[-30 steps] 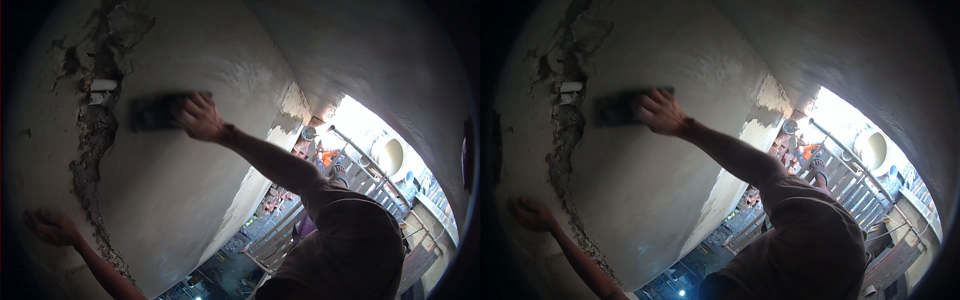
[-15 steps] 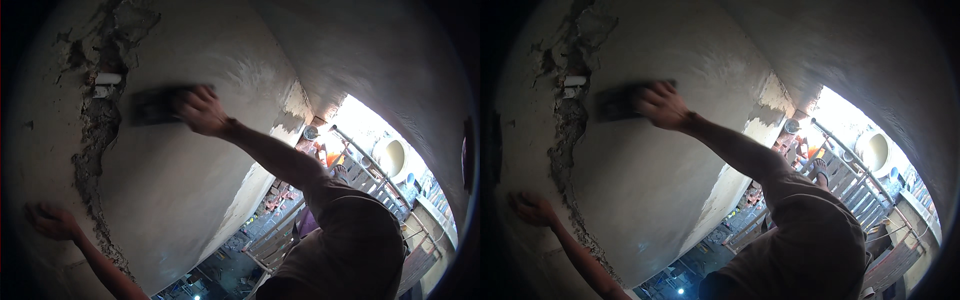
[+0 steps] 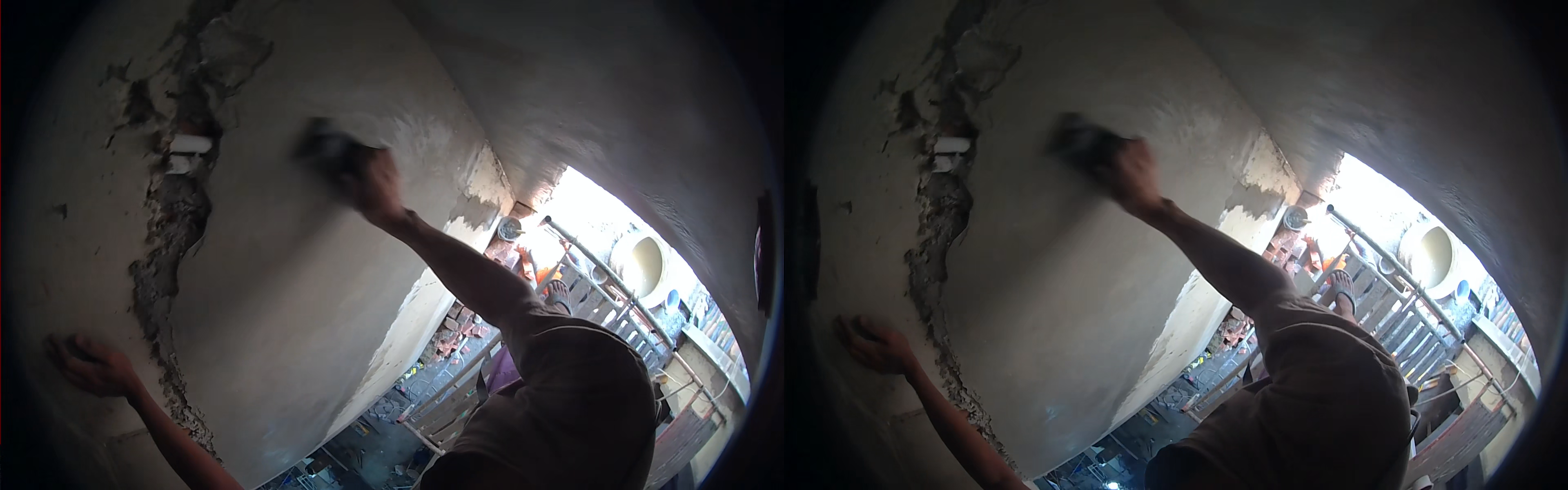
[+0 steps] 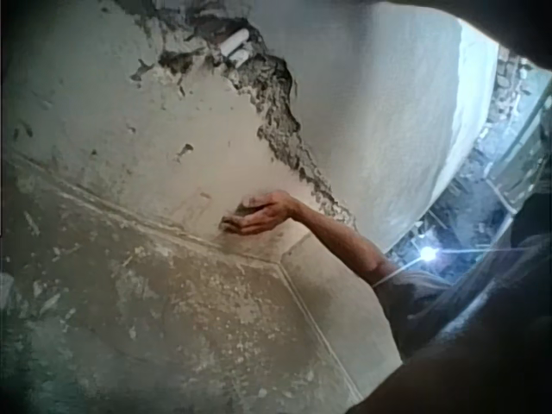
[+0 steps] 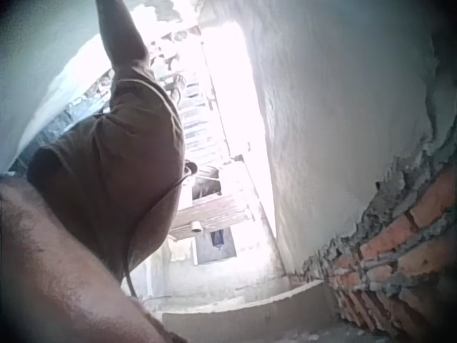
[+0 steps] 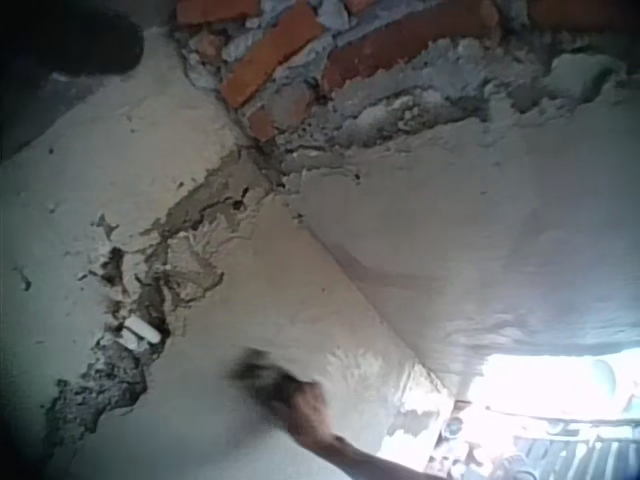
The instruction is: The person smooths and finishes the wall surface using a float.
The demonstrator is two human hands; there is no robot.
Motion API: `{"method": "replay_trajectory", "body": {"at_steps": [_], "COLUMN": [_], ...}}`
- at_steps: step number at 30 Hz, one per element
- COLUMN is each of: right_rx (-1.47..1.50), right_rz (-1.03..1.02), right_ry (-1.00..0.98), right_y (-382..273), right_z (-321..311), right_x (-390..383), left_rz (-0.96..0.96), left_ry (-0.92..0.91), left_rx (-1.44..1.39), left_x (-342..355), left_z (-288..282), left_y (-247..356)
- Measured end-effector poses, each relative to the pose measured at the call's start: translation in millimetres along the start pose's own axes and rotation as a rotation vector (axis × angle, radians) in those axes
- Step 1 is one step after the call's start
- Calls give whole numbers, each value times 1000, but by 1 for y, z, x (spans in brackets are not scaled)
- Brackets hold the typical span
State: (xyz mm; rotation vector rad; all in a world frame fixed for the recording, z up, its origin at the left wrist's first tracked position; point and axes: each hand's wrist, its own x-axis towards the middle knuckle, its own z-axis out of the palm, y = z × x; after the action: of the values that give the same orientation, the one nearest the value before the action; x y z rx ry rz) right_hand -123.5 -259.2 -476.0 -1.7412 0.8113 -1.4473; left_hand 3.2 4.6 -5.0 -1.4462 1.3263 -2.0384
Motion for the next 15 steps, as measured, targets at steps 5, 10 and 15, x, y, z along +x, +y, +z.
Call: {"method": "replay_trajectory", "body": {"at_steps": [5,10,15], "right_rx": [-18,-12,90], "right_rz": [-576,29,390], "right_ry": [266,297,23], "right_y": [-28,105,108], "right_z": [-32,-32,-18], "right_x": [126,40,-54], "left_rz": [19,-33,-32], "left_ry": [3,-5,-39], "left_rx": [30,96,60], "left_x": [-12,-13,-11], "left_z": [3,4,1], "left_y": [-30,-30,-22]}}
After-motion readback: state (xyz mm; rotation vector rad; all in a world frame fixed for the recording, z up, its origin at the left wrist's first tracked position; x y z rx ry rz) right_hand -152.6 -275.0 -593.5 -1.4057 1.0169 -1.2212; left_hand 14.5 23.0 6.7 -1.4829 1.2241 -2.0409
